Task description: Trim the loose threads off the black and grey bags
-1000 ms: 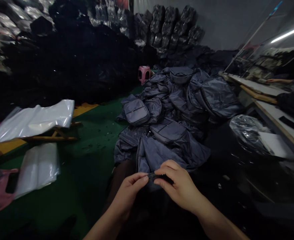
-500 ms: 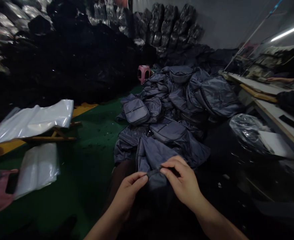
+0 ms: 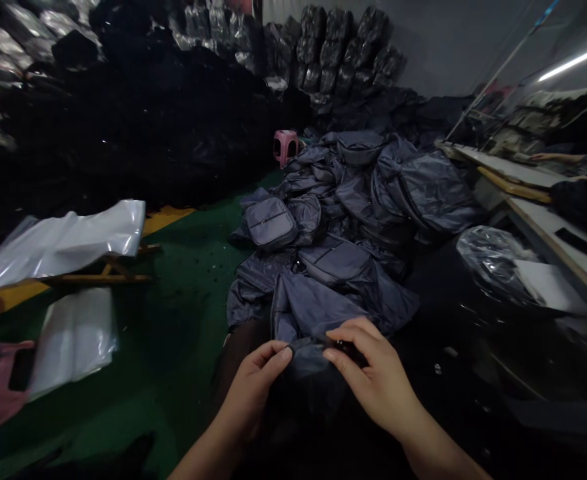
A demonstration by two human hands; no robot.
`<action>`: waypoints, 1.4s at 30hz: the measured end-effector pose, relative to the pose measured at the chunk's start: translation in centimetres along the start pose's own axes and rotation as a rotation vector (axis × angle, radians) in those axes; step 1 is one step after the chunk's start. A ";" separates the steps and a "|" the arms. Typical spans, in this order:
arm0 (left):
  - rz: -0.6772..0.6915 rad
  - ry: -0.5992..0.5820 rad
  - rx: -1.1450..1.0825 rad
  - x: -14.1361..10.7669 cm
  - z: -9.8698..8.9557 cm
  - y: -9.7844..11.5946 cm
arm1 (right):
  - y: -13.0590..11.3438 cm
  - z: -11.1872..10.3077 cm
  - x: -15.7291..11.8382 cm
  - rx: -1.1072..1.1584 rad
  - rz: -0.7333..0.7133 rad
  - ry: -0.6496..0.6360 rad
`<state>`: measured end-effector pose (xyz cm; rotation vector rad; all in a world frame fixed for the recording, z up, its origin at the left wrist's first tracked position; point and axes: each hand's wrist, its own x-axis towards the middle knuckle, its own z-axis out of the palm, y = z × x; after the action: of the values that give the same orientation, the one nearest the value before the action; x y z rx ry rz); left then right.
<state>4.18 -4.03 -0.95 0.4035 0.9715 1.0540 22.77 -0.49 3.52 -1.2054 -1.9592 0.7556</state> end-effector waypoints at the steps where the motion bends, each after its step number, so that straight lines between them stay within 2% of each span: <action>1: 0.006 0.001 0.007 -0.1 0.1 0.1 | -0.1 0.1 -0.2 -0.026 -0.005 -0.029; 7: 0.107 0.074 0.069 -0.7 1.4 0.6 | -0.3 0.7 -0.5 -0.095 -0.075 -0.068; 10: 0.141 0.063 0.116 -0.9 1.8 0.8 | -0.4 1.0 -0.5 -0.106 -0.093 -0.077; 23: 0.139 0.022 0.147 -0.6 1.4 0.7 | -0.4 1.2 -0.3 -0.056 -0.089 -0.079; 30: 0.146 0.020 0.149 -0.8 1.5 0.8 | -0.4 1.4 -0.4 0.023 -0.039 -0.062; 34: 0.125 0.028 0.135 -0.5 1.3 0.6 | -0.2 1.0 -0.1 0.074 0.005 0.051; 38: 0.072 0.068 0.038 -0.2 -0.1 0.4 | 1.6 -0.4 0.6 0.092 0.118 0.334; 40: 0.101 0.121 -0.017 -0.1 -1.4 0.6 | 3.2 -1.2 0.9 0.150 0.200 0.485; 42: 0.136 0.205 -0.060 -0.2 -2.8 1.1 | 4.7 -1.7 1.2 0.244 0.272 0.576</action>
<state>1.30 -4.12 -1.62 0.3203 1.1030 1.2631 26.08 2.62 1.21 -1.3671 -1.2169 0.6618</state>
